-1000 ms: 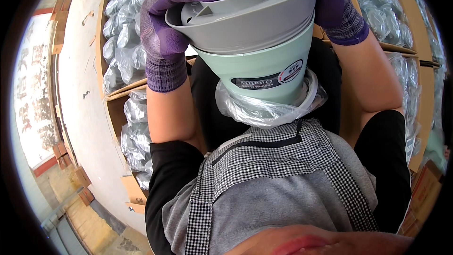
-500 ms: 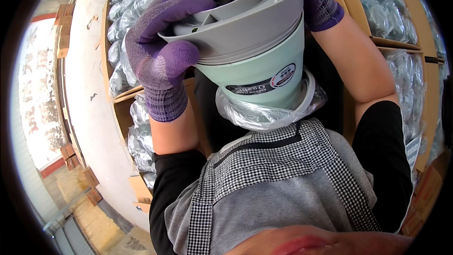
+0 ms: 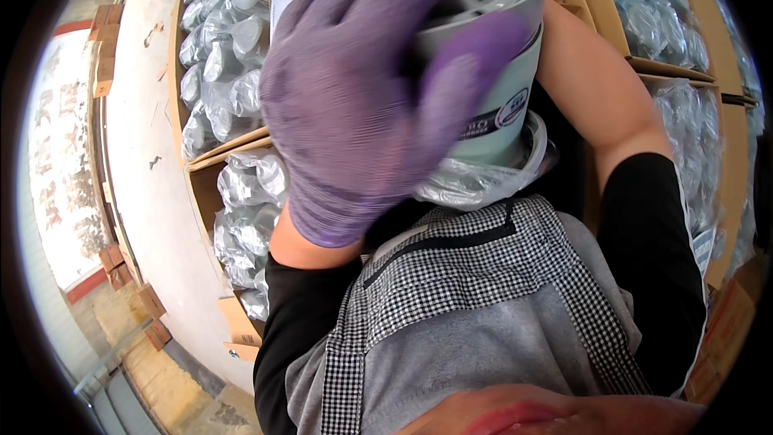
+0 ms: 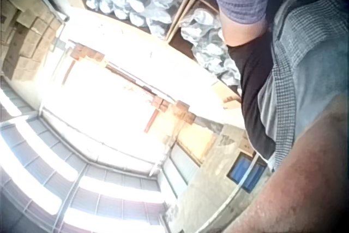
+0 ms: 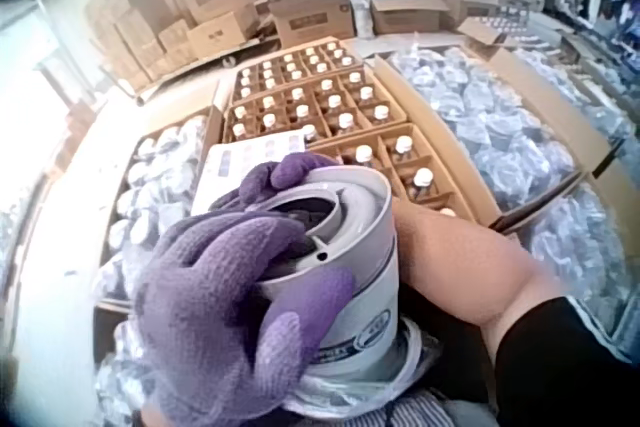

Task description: The person assembles a thermal dispenser by cleaning parts with a scraper and cloth, inserting a metal liner into a plastic shell, and applying multiple labels to the exterior.

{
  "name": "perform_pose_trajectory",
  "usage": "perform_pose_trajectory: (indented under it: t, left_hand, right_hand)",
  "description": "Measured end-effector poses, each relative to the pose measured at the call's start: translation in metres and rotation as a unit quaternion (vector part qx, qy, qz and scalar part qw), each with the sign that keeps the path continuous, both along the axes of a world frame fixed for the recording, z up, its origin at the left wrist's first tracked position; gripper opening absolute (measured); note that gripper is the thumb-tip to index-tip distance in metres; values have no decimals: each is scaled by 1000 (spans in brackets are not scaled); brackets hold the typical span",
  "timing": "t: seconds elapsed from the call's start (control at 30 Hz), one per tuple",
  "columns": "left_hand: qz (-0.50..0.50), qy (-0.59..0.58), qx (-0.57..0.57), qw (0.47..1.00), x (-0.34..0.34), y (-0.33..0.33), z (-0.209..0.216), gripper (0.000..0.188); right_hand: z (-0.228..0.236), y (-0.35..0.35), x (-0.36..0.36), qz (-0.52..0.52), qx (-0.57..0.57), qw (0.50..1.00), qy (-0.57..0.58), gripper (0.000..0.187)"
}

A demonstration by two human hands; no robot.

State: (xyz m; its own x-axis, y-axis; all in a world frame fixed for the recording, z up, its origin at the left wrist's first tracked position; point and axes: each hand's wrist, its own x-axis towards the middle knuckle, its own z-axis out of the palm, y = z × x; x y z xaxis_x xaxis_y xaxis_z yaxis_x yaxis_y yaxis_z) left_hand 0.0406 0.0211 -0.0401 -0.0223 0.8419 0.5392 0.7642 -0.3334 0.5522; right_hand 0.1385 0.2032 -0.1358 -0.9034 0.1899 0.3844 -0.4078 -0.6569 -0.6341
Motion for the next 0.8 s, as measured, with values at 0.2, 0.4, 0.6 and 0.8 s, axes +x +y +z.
perform_pose_trajectory:
  t: [0.2, 0.4, 0.6, 0.8]
  left_hand:
    - [-128, -129, 8, 983, -46, 19, -22, 53]
    - [-516, -427, 82, 738, -98, 94, -110, 102]
    - [-356, -379, 50, 852, -83, 56, -80, 87]
    - [-109, 52, 61, 991, 0, 8, -15, 62]
  right_hand:
    - [-10, -3, 5, -33, -40, 999, 9, 41]
    - [16, -56, 47, -531, 377, 758, -28, 31]
    - [53, -69, 62, -433, 369, 822, -22, 37]
    - [-5, -13, 38, -31, -52, 998, -32, 46]
